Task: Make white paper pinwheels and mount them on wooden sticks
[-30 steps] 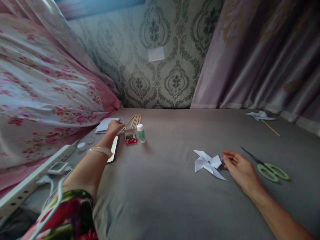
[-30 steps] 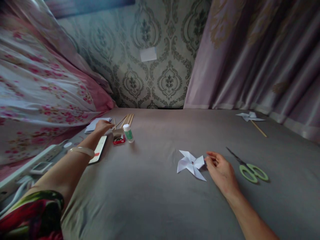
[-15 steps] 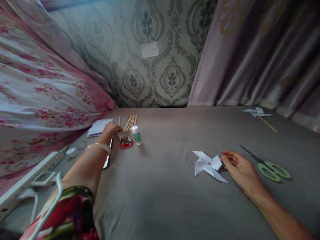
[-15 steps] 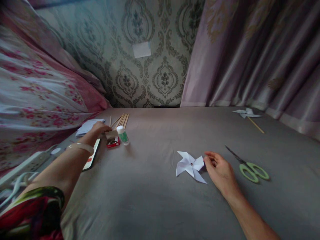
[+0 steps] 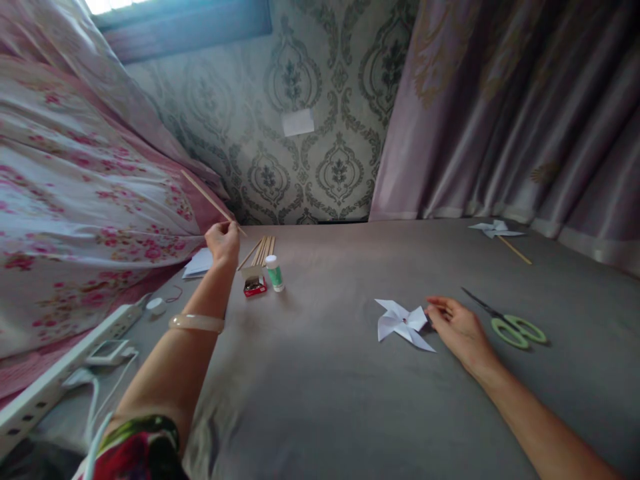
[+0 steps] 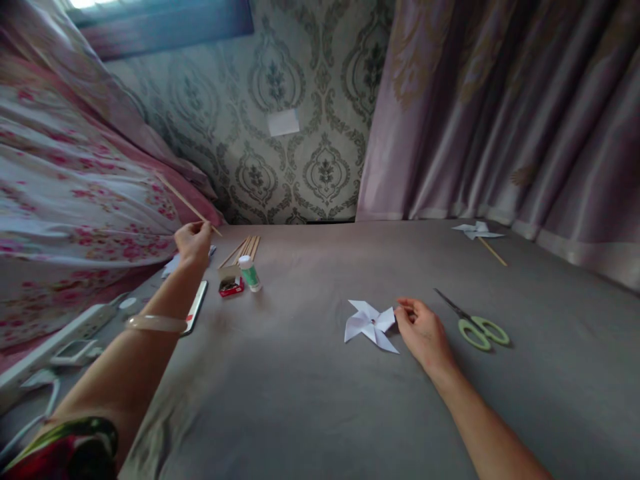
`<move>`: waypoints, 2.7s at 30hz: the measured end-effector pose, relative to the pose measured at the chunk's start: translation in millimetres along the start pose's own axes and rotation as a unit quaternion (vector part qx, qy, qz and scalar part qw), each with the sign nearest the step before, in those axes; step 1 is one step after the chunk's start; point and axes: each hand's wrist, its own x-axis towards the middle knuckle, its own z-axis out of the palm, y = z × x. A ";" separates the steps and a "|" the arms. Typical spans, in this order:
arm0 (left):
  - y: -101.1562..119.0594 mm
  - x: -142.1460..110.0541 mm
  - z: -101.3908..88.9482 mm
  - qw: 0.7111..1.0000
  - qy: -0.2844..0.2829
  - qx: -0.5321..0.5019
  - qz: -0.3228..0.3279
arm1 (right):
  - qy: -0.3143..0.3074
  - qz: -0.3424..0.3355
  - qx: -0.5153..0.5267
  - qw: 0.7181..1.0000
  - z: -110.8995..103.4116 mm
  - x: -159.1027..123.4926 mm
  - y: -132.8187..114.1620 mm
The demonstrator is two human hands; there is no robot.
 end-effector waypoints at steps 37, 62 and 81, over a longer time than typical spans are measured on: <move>85.4 -259.3 27.2 0.887 -0.423 -0.179 0.049 | 0.014 -0.078 0.114 0.990 -8.8 -13.4 -50.7; 92.2 -248.8 13.6 0.868 -0.358 -0.341 -0.042 | -0.153 -0.031 0.241 0.958 31.7 -52.5 -137.1; 101.5 -231.5 8.7 0.796 -0.300 -0.494 -0.182 | -0.091 -0.054 -0.108 0.988 -24.8 -11.9 -76.6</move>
